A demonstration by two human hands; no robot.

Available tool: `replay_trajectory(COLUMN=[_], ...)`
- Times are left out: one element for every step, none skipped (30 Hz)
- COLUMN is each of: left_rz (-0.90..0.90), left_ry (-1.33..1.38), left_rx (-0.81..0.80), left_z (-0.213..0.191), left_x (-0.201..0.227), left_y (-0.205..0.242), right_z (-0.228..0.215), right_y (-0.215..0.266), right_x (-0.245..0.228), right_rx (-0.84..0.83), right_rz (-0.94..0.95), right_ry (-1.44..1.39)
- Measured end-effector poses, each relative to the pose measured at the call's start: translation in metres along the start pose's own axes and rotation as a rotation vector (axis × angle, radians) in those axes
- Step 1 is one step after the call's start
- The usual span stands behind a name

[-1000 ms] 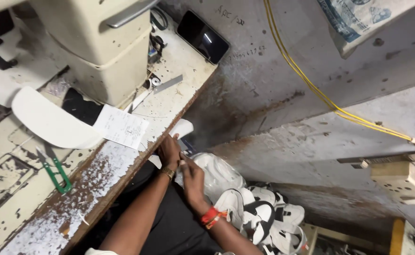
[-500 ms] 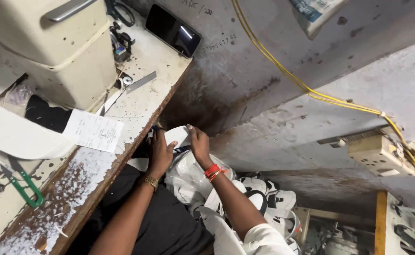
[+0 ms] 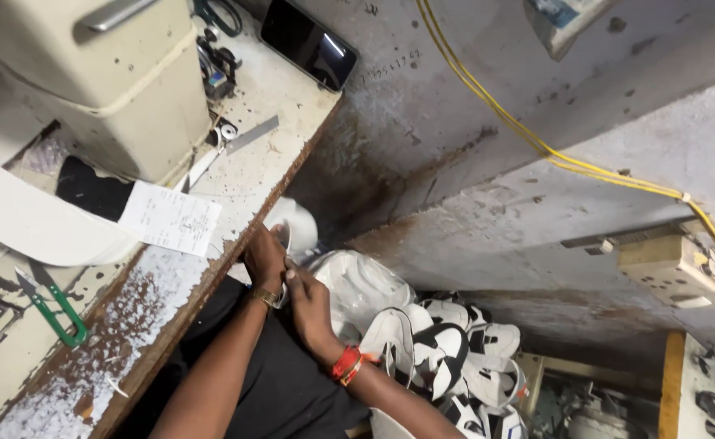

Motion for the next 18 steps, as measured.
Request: replay_trajectory(left_rz=[-0.014, -0.029, -0.019, 0.168, 0.364, 0.381, 0.428, 0.473, 0.498, 0.484, 0.467, 0.490, 0.537, 0.585, 0.593, 0.525, 0.456, 0.461], left_ry=[-0.009, -0.018, -0.014, -0.021, -0.018, -0.005, 0.049, 0.102, 0.125, 0.169, 0.202, 0.212, 0.207, 0.202, 0.209, 0.219, 0.226, 0.231], left_rx=[0.006, 0.011, 0.005, 0.143, 0.267, 0.249, 0.224, 0.198, 0.153, 0.033, -0.082, -0.119, -0.138, -0.155, -0.164, -0.165, -0.168, -0.179], left_z=[-0.021, -0.041, -0.033, -0.031, -0.023, -0.018, -0.008, 0.004, -0.004, -0.006, -0.013, -0.008, -0.006, -0.007, -0.007, -0.008, -0.009, -0.015], left_x=[0.020, 0.041, 0.027, 0.024, 0.026, 0.011, 0.005, -0.001, 0.015, 0.029, 0.039, 0.042, 0.046, 0.050, 0.050, 0.046, 0.040, 0.048], left_y=[0.003, 0.007, 0.003, -0.001, 0.001, 0.001, -0.002, -0.006, 0.003, 0.010, 0.014, 0.023, 0.024, 0.024, 0.023, 0.019, 0.017, 0.021], right_z=[0.001, 0.001, -0.006, -0.012, -0.024, -0.032, -0.051, -0.071, -0.075, -0.079, -0.080, -0.074, -0.057, -0.038, -0.041, -0.042, -0.042, -0.040], right_y=[0.000, 0.001, -0.004, -0.010, -0.014, -0.026, -0.041, -0.053, -0.077, -0.101, -0.127, -0.142, -0.168, -0.194, -0.175, -0.159, -0.141, -0.133], right_x=[0.001, 0.001, 0.001, 0.002, 0.006, 0.002, -0.009, -0.021, -0.012, -0.003, 0.006, 0.036, 0.057, 0.076, 0.052, 0.032, 0.014, 0.009], right_rx=[-0.044, -0.090, -0.078, -0.100, -0.106, -0.078, 0.056, 0.190, 0.242, 0.265, 0.279, 0.322, 0.215, 0.109, 0.122, 0.142, 0.161, 0.172], right_rz=[-0.062, -0.123, -0.126, -0.130, -0.130, -0.129, -0.267, -0.402, -0.387, -0.397, -0.407, -0.390, -0.395, -0.400, -0.398, -0.328, -0.254, -0.249], right_ry=[-0.129, -0.257, -0.257, -0.251, -0.244, -0.242, -0.203, -0.155, -0.144, -0.068, 0.001, 0.006, 0.010, 0.014, 0.018, 0.076, 0.132, 0.135])
Point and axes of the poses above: each hand's wrist, its own y-axis away from the middle knuckle, its own z-axis out of the palm, x = y × z, the point moved 6 cm from there along -y, towards the middle knuckle, and after that the axes turned 4 degrees about x, right-handed, at the moved point
